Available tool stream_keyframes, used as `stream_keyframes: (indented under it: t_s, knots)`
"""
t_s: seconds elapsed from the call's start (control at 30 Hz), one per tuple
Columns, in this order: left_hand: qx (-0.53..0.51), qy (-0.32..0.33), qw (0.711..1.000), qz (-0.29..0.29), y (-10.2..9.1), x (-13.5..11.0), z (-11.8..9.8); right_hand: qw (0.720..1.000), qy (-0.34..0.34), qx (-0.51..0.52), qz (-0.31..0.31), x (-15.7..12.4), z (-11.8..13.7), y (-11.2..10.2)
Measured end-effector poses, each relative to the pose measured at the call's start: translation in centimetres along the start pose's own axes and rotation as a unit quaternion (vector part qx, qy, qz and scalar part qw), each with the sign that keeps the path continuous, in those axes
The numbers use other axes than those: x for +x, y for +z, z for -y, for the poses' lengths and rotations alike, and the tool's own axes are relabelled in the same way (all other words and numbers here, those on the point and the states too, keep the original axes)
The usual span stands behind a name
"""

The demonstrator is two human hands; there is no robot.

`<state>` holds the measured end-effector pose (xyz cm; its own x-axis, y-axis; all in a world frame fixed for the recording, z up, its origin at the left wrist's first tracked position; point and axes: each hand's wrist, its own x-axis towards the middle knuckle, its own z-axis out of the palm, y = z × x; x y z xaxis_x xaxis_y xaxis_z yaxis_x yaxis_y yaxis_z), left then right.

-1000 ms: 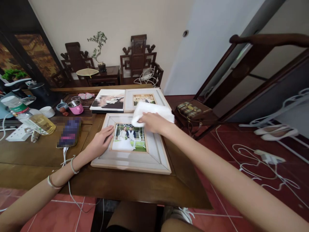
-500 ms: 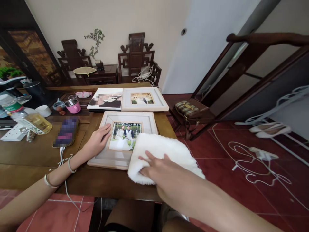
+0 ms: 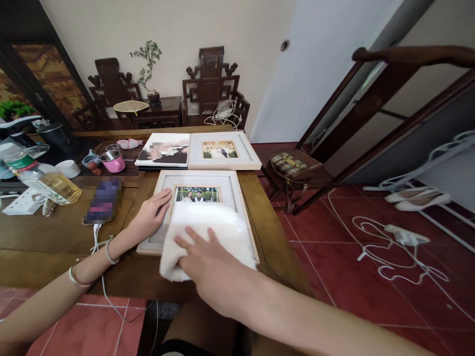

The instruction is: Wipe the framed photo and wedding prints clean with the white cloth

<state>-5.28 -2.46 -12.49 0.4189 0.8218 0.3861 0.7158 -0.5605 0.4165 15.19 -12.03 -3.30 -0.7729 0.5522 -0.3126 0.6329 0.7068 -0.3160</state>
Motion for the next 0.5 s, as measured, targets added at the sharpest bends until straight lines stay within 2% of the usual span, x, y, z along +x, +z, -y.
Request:
stream_keyframes:
  t_s: [0.17,0.27,0.37,0.5]
  knots:
    - [0.015,-0.001,1.000,0.005,0.1,-0.1,-0.2,0.995,0.098,-0.012,-0.022,-5.7,-3.7,0.3]
    - [0.014,-0.003,1.000,-0.001,0.1,-0.1,-0.3,0.993,0.104,-0.036,-0.049,-7.3,-5.3,0.8]
    - [0.010,-0.011,1.000,-0.014,0.2,-0.1,-0.5,0.995,0.068,-0.032,-0.068,-6.4,-5.1,1.2]
    - [0.010,-0.015,1.000,-0.026,0.3,-0.2,-0.5,0.998,0.002,-0.030,-0.055,-3.2,-3.1,1.4]
